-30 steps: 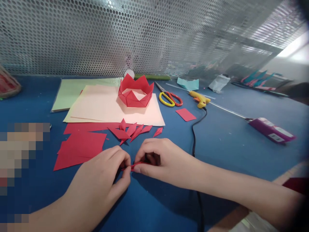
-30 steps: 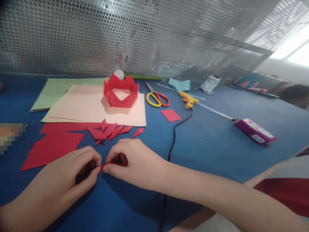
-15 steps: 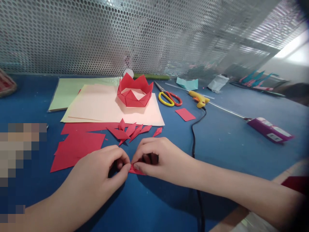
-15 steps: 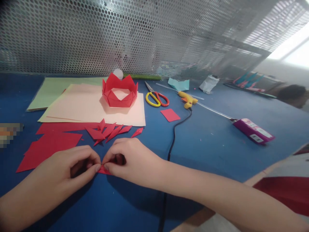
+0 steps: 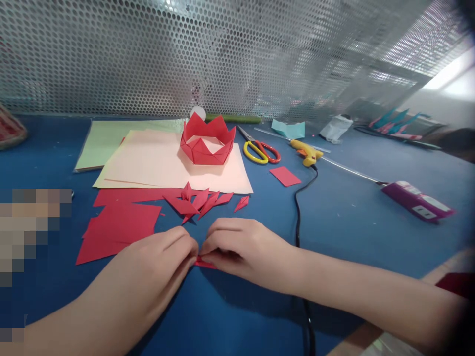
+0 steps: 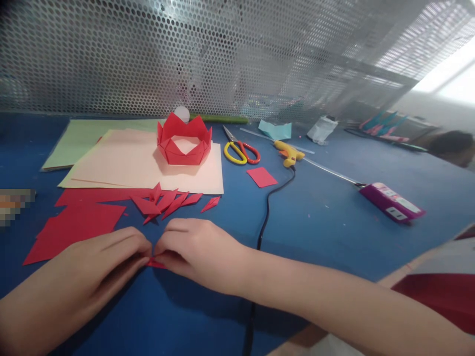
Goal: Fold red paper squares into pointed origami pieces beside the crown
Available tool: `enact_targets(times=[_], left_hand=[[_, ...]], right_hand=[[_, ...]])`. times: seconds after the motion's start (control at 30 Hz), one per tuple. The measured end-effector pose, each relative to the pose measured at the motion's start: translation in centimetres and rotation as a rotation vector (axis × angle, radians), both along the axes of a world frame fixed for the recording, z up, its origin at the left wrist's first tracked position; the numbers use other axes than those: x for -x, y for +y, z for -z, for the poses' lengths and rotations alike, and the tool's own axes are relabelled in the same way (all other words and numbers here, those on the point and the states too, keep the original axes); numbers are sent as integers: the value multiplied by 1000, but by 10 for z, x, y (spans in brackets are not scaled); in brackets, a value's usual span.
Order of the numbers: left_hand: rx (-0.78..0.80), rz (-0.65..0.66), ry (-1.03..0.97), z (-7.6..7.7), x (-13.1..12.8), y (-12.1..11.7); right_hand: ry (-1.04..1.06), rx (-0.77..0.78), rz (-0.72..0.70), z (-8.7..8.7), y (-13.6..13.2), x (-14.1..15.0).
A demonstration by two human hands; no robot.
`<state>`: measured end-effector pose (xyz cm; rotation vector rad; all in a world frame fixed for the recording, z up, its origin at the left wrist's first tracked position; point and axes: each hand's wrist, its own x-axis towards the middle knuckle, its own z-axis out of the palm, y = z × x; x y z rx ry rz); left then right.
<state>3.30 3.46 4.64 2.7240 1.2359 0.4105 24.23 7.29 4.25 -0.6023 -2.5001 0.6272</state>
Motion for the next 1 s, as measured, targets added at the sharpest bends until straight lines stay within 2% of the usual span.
enact_targets(times=[0.13, 0.27, 0.33, 0.53, 0.7, 0.8, 0.9, 1.0], left_hand=[[-200, 116, 113, 3, 2, -1], [-341, 147, 150, 1, 3, -2], [-420, 148, 148, -3, 1, -3], [-558, 112, 127, -12, -6, -11], [-557, 99, 145, -1, -1, -18], [-542, 167, 244, 2, 4, -20], [-562, 300, 410, -7, 6, -18], [-571, 375, 483, -17, 7, -16]], right_hand=[[-113, -244, -73, -1, 2, -3], [-208, -508, -137, -6, 0, -4], [-216, -579, -130, -8, -2, -3], [-215, -630, -154, -11, -5, -3], [-212, -658, -183, -15, -2, -3], [-227, -639, -194, -17, 0, -2], [-260, -613, -219, -18, 2, -3], [-291, -516, -254, -20, 5, -7]])
